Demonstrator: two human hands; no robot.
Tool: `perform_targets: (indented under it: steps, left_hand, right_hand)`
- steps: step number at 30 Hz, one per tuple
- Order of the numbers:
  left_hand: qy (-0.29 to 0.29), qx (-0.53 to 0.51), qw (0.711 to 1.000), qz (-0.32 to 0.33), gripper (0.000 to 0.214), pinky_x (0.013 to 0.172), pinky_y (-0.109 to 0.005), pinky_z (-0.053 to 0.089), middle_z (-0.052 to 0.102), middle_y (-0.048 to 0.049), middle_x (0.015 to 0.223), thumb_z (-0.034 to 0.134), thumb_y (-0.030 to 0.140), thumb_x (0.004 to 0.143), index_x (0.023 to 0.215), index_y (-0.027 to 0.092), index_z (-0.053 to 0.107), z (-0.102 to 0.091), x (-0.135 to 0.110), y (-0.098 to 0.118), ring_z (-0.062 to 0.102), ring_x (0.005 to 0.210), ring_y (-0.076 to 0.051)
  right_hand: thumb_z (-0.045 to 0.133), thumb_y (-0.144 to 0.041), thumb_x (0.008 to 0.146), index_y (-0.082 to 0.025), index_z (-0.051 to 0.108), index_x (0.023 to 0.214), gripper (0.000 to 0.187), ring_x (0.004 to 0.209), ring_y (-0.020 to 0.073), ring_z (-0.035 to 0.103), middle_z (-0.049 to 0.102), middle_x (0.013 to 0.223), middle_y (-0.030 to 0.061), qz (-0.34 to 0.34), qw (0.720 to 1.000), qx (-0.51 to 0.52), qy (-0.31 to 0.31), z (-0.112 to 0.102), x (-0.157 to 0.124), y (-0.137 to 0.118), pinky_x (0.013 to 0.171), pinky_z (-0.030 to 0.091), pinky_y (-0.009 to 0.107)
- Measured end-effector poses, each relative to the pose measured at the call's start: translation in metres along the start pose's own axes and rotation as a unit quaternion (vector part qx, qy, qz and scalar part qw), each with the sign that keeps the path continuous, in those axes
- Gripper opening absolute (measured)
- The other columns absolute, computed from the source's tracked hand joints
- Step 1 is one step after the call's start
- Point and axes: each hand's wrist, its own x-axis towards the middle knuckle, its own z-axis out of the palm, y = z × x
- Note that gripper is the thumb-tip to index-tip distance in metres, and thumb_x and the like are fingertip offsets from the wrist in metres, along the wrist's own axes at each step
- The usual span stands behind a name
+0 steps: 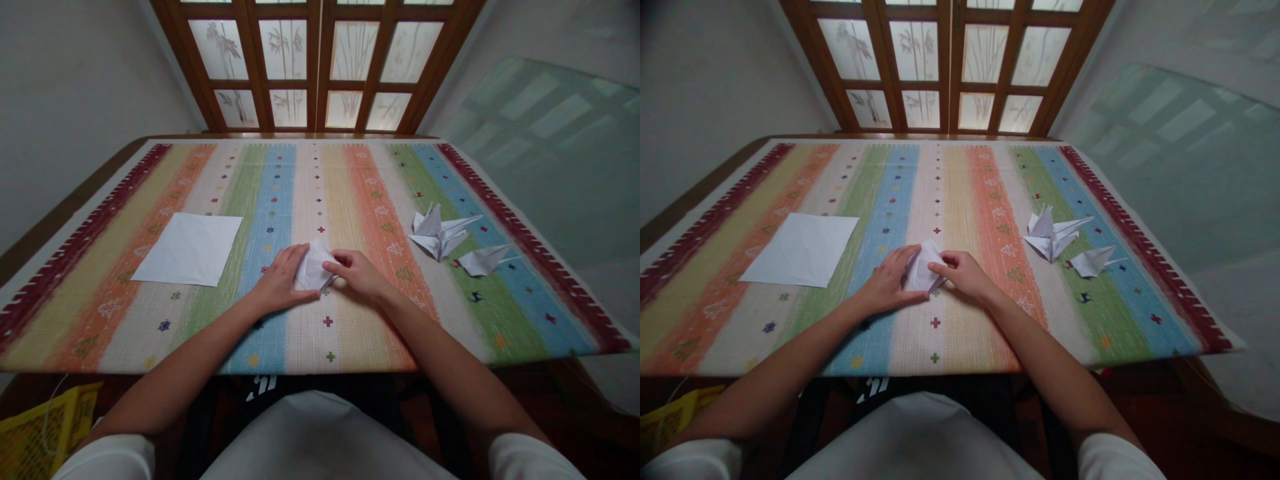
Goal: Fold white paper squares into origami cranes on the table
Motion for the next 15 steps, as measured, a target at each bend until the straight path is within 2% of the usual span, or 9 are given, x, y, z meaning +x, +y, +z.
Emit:
perform_targets:
  steps: [4, 15]
  left_hand:
    - [-0.011, -0.005, 1.0, -0.003, 0.106, 0.124, -0.063, 0.04, 0.052, -0.0207, 0.158, 0.089, 0.062, 0.077, 0.161, 0.021, 0.038, -0.0031, 0.0005, -0.0008, 0.051, 0.144, -0.041]
    - [-0.023, -0.023, 0.999, -0.011, 0.112, 0.121, -0.062, 0.042, 0.053, -0.0213, 0.157, 0.09, 0.065, 0.074, 0.162, 0.02, 0.037, -0.0068, 0.0009, 0.001, 0.052, 0.142, -0.041]
  right_hand:
    - [0.067, -0.063, 0.09, -0.02, 0.069, 0.074, 0.046, 0.068, 0.017, 0.055, 0.064, 0.071, 0.0013, -0.021, 0.998, -0.051, -0.035, -0.0016, -0.0011, -0.0001, 0.067, 0.046, 0.03]
    - [0.053, -0.071, 0.096, -0.022, 0.058, 0.075, 0.054, 0.068, 0.0176, 0.05, 0.056, 0.071, 0.0016, -0.039, 0.998, -0.048, -0.025, 0.0042, 0.0016, 0.0047, 0.067, 0.046, 0.031]
